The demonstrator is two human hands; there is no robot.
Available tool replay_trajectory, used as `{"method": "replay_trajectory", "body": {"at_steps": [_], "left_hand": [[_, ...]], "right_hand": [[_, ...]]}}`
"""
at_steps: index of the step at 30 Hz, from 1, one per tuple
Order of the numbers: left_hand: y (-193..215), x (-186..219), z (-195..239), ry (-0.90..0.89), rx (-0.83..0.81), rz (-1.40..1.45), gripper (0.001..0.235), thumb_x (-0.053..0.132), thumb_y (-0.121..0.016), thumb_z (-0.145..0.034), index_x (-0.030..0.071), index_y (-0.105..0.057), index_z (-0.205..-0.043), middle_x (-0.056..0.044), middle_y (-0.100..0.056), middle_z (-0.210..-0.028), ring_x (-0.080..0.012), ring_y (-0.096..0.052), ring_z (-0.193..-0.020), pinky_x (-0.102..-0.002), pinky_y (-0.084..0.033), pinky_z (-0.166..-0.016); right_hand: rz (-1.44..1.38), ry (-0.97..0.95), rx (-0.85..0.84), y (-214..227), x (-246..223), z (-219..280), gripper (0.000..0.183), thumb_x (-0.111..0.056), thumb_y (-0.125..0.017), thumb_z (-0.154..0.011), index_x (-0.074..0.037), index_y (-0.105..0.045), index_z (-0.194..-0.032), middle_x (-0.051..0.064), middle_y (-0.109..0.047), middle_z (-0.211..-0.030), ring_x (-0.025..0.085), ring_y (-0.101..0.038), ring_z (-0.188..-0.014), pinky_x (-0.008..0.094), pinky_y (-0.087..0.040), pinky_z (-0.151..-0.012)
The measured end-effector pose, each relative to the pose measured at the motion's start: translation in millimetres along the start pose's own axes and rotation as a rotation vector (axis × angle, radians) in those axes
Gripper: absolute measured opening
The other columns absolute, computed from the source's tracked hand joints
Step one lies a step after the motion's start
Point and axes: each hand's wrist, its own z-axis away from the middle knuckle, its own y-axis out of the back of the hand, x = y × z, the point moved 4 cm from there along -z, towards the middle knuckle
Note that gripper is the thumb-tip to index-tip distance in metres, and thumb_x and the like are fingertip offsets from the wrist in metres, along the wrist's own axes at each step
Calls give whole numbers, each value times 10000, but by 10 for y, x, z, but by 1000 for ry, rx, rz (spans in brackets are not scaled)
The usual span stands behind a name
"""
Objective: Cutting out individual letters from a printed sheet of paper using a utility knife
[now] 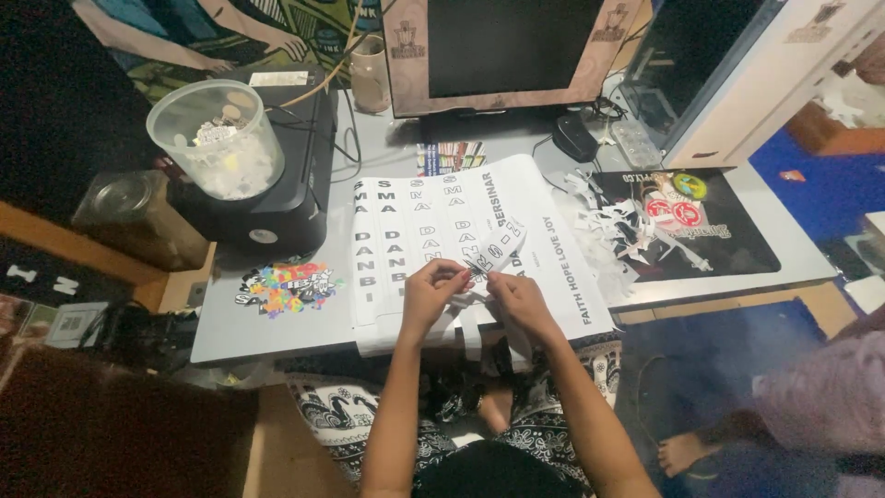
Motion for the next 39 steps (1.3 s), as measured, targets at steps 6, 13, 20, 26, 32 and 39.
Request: {"method": "replay_trajectory", "body": {"at_steps": [6, 13, 20, 26, 32, 39], "left_hand": [[-27, 48, 17, 53, -17, -20, 264, 190, -858, -844, 24, -732, -1008, -176, -757, -881, -193, -755, -761, -292, -627, -713], [-45, 110, 48, 88, -55, -71, 262, 184, -845, -854, 17, -728, -1019, -205, -759, -907, -192, -755, -785, -299, -610, -718], [-42, 111, 45, 102, -58, -32, 282, 174, -843, -852, 3, -718, -1037, -207, -757, -909, -192, -759, -794, -289, -613, -735], [-39, 78, 30, 108, -65, -36, 295, 187, -848, -852, 9, -713, -1046, -202, -759, -906, -184, -762, -789, -273, -607, -715], [-50, 79, 20, 104, -84, -53, 280, 182, -843, -856, 10, -713, -1034, -198, -760, -912, -184, -755, -794, -285, -605, -720], [-58, -12, -26, 93, -118, -106, 278, 212, -843, -860, 30, -714, -1026, -185, -763, -919, -194, -753, -826, -308, -599, -720]], "right_hand": [[-4, 1, 14, 3, 67, -36, 489, -359, -449, -1087, -139, -574, -668, -6, -470, -553, 137, -389, -556, 301, -347, -531], [-21, 23, 25, 29, 39, -46, 503, -380, -448, -1090, -146, -566, -662, -9, -452, -554, 135, -366, -552, 306, -337, -521], [-1, 32, 19, 40, 5, -52, 515, -361, -439, -1093, -136, -568, -648, -1, -455, -535, 135, -372, -539, 304, -335, -516], [-1, 32, 6, 44, -29, -36, 506, -344, -447, -1084, -125, -566, -644, 2, -464, -531, 140, -381, -533, 307, -346, -510], [26, 52, 16, 30, 56, -60, 521, -361, -446, -1089, -129, -574, -641, 13, -471, -518, 142, -387, -521, 309, -351, -503], [21, 54, 11, 49, -43, -34, 488, -345, -457, -1091, -158, -577, -656, -30, -451, -533, 121, -372, -522, 282, -347, -503]]}}
